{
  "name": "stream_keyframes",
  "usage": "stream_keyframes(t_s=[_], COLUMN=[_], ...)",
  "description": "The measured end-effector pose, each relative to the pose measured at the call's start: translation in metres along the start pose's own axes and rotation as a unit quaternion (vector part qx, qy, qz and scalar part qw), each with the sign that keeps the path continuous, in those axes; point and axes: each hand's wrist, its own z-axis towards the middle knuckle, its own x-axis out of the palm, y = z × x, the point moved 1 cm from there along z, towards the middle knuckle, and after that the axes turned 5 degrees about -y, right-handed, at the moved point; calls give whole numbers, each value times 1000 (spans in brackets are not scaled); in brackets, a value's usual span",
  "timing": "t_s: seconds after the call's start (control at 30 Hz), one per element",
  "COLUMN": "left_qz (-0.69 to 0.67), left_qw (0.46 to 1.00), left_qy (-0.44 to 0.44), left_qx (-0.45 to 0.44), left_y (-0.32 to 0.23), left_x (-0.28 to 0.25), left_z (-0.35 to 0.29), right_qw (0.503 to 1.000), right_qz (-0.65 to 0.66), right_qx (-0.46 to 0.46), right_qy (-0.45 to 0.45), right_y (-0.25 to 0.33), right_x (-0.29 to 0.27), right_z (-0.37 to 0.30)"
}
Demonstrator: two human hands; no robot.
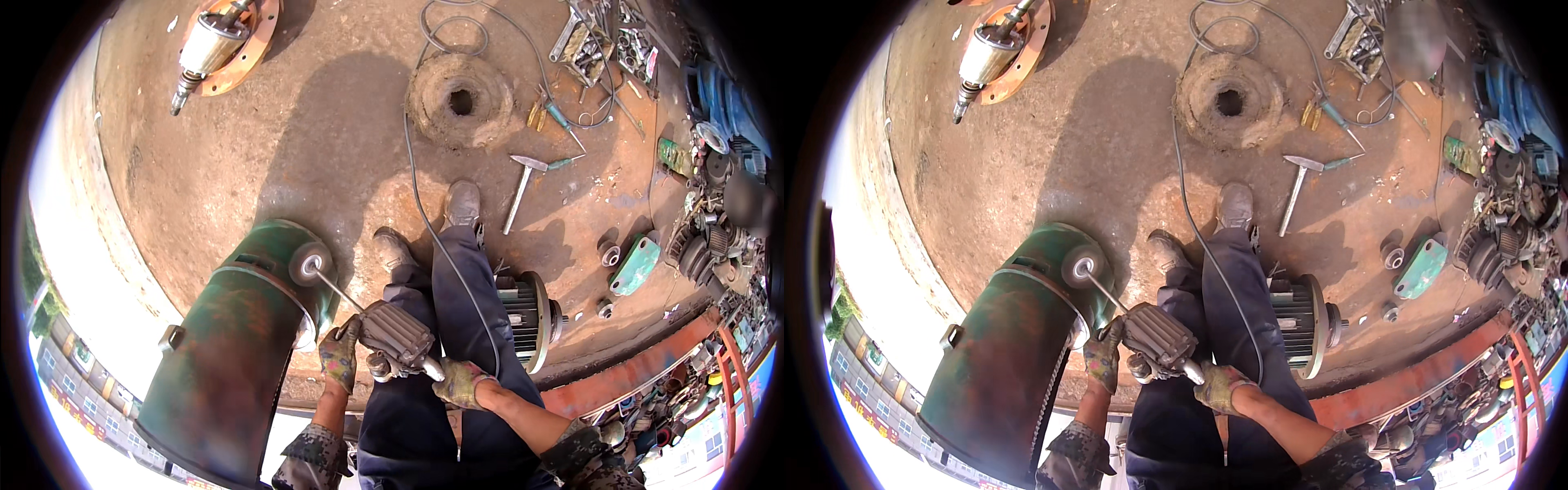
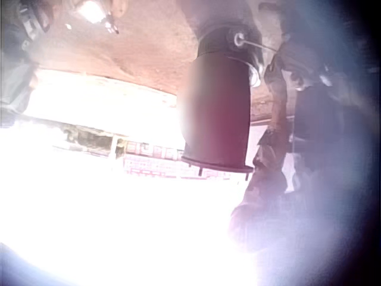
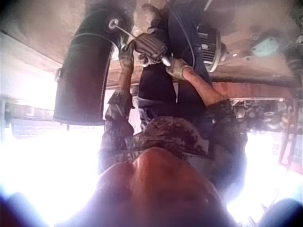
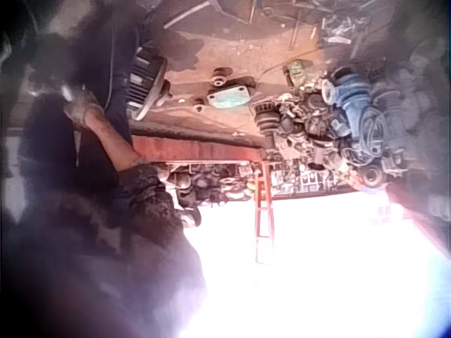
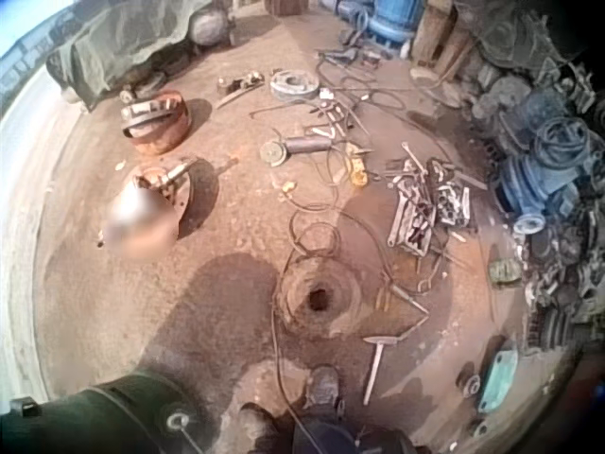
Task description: The person uses an angle grinder to clean a motor component, then sits on the ground and uses a metal file to scrape the interior of a motor stator. The person rotates the stator and continues filing the inner surface.
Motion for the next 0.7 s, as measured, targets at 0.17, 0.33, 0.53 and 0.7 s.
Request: stream_keyframes(t_s=[0.17,0.33,0.53,0.7], left_qz=[-13,77,17,6], left_qw=[1000,994,983,986], left_qy=[9,48,-45,-48], left_qx=[19,59,178,162], left_y=[-107,-202,-295,-375], left_x=[5,0,26,79], left_z=[-61,-102,-104,-64], right_qw=[981,950,879,873], right_qz=[-137,-195,-173,-84], right_qx=[-98,-140,-222,-165], right_qy=[-100,-198,-385,-451], right_y=[14,18,-6,-30], right_x=[-86,-181,-288,-352], right_z=[-27,-40,-50,-27])
